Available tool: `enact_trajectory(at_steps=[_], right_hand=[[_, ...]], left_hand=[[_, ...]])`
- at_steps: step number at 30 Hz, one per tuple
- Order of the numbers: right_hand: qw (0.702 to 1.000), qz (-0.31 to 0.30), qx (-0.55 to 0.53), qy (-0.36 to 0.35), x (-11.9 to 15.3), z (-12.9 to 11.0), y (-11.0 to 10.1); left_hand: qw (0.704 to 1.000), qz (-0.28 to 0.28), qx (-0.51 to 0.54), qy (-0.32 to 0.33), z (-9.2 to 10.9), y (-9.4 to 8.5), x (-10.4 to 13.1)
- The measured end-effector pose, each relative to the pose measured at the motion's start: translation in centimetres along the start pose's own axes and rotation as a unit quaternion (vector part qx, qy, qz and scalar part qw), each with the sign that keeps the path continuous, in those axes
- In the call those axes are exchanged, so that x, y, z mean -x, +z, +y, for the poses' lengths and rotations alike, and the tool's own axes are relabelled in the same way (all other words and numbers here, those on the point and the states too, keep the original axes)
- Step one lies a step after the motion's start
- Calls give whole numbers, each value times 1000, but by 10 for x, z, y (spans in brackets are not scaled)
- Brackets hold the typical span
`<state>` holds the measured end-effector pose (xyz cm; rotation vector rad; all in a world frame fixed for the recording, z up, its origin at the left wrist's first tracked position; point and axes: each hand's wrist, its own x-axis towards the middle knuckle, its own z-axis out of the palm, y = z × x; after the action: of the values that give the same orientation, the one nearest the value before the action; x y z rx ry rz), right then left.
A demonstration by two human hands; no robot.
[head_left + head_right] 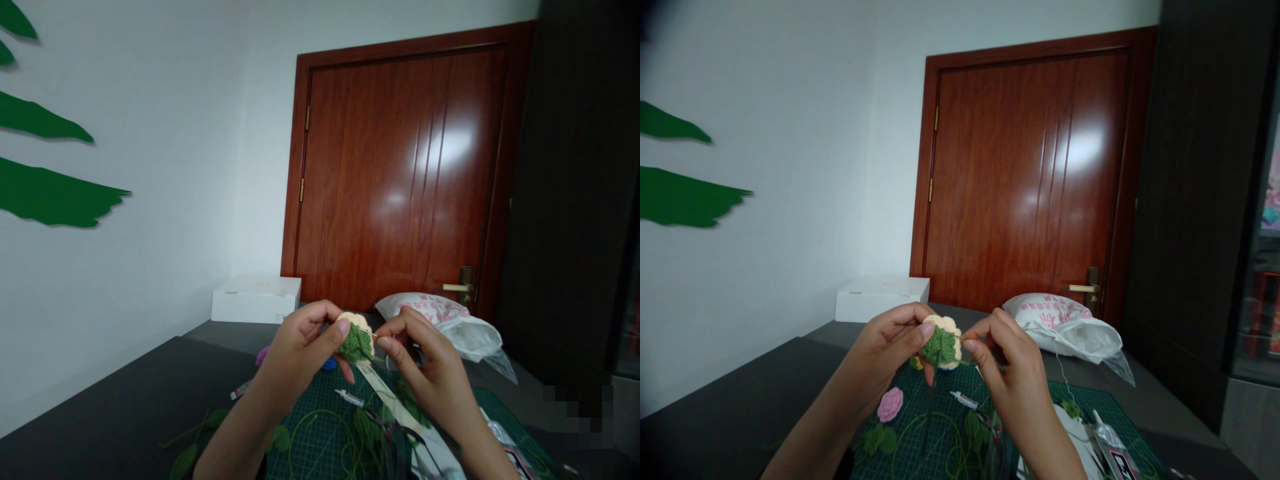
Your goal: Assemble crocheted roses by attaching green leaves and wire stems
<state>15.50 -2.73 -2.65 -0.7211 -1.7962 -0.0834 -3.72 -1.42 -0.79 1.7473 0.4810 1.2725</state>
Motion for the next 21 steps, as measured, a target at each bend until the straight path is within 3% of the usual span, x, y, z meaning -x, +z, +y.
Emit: enact_trajectory(at_steps=[10, 21], right_hand=[[998, -2, -56, 23, -1, 8, 6], [997, 12, -56, 50, 0, 0, 12]], left_hand=[[1000, 1, 26, -8, 5, 6, 3], [1000, 9, -8, 13, -4, 8, 1]])
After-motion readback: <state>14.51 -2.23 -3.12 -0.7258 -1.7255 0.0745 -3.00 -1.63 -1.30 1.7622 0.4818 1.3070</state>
